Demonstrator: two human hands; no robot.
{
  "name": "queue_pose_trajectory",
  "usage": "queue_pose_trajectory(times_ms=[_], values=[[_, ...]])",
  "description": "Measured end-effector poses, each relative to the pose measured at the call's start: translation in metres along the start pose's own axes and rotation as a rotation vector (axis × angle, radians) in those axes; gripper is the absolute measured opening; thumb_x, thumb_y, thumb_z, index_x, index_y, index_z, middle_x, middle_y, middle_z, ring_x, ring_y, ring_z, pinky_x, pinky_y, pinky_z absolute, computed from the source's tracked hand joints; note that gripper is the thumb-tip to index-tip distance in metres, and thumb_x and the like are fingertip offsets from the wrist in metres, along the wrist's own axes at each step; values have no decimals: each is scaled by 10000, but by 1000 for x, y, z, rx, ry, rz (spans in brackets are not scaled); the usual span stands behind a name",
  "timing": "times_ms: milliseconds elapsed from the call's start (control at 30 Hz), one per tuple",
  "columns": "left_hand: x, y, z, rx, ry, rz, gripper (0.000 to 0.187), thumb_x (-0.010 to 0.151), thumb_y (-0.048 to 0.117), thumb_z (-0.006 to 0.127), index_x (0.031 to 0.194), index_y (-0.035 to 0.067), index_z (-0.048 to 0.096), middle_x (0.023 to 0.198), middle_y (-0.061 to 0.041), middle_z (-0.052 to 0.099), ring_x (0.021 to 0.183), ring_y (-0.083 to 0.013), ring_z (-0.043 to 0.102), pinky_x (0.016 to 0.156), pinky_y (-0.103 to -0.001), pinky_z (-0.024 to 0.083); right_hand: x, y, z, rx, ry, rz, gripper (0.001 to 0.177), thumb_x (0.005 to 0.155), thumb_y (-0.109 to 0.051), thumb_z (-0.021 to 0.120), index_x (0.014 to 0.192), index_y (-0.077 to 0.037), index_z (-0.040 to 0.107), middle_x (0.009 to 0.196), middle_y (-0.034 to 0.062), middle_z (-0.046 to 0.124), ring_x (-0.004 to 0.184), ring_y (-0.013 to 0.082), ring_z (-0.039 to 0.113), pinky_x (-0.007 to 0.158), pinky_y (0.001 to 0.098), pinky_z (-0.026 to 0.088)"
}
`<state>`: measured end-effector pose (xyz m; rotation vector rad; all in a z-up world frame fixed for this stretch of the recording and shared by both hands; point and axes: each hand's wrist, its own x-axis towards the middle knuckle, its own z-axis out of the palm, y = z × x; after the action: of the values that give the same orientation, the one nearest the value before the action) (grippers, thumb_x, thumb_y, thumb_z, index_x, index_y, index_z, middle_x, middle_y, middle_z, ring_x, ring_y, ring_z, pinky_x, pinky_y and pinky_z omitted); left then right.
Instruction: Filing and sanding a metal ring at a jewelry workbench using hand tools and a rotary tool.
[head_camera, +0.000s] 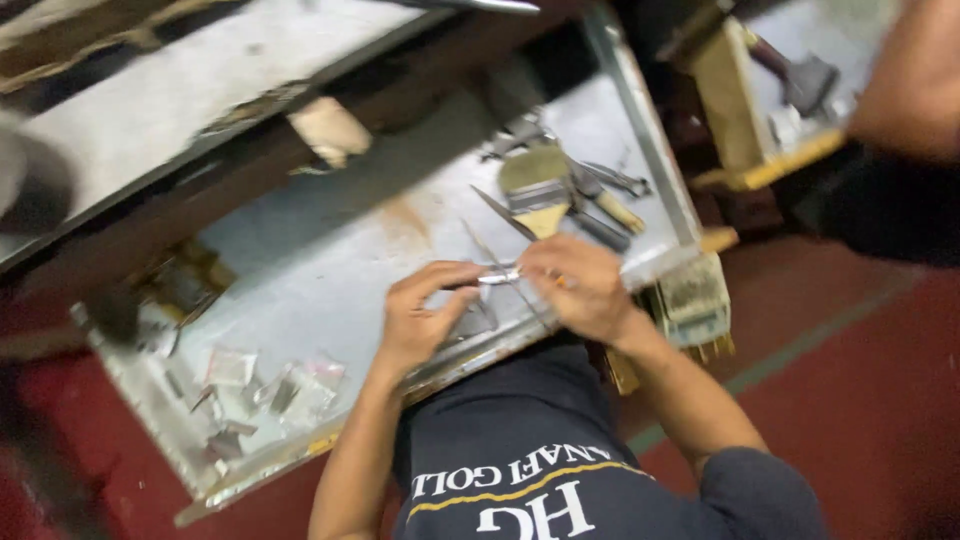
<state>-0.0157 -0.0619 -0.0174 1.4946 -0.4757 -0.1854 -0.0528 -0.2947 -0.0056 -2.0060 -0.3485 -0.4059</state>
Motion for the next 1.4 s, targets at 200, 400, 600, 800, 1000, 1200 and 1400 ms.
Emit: queue_pose_trajectory(times_ms=[200, 400, 600, 800, 1000, 1200, 1400], values=[[-24, -55, -54, 291, 294, 48, 116, 1045, -10, 684, 1143, -72, 693, 980, -248, 700, 885, -316, 700, 831, -441, 569, -86, 62, -187, -673, 409, 125, 156, 1123, 55, 818, 979, -1, 796, 808, 152, 720, 728, 376, 675, 740, 424, 522], [-35, -82, -66, 219, 416, 42, 144, 1110, -32, 636, 1198, -145, 642, 970, -278, 693, 839, -290, 704, 811, -395, 596, -254, 190, -255, -947, 172, 656, 62, 1099, -73, 734, 1100, -62, 795, 1000, 188, 728, 1009, 461, 692, 928, 550, 460], [-38, -85, -66, 272, 379, 90, 200, 1135, -6, 640, 1205, -193, 632, 961, -326, 687, 835, -331, 711, 789, -433, 613, -272, 202, -177, -988, -275, 1059, 184, 1003, -251, 688, 1098, -202, 837, 1045, 176, 795, 930, 467, 754, 860, 560, 589], [-35, -84, -61, 287, 386, 76, 227, 1138, 28, 658, 1202, -190, 638, 961, -316, 690, 840, -316, 711, 785, -417, 620, -326, 265, -167, -995, -303, 1127, 284, 971, -338, 728, 1038, -71, 797, 960, 225, 787, 934, 464, 758, 833, 574, 593], [-32, -81, -60, 270, 412, 95, 206, 1130, 25, 643, 1220, -161, 627, 989, -313, 688, 831, -306, 699, 770, -405, 608, -287, 216, -193, -887, 333, 482, 99, 1025, -51, 757, 1062, 6, 830, 833, 243, 711, 789, 449, 710, 716, 488, 569], [-31, -81, -60, 278, 411, 98, 197, 1128, 14, 636, 1224, -157, 622, 997, -303, 688, 835, -297, 699, 766, -388, 597, -105, 114, -153, -776, 748, -9, 145, 1027, -159, 738, 1105, -116, 853, 780, 22, 759, 706, 224, 732, 693, 328, 571], [-33, -80, -67, 334, 419, 98, 193, 1145, 24, 616, 1229, -150, 625, 1015, -303, 686, 851, -303, 703, 758, -383, 589, -5, 52, 19, -507, 311, -363, 133, 1034, -175, 621, 953, -141, 721, 643, -42, 613, 506, 94, 556, 509, 196, 496]])
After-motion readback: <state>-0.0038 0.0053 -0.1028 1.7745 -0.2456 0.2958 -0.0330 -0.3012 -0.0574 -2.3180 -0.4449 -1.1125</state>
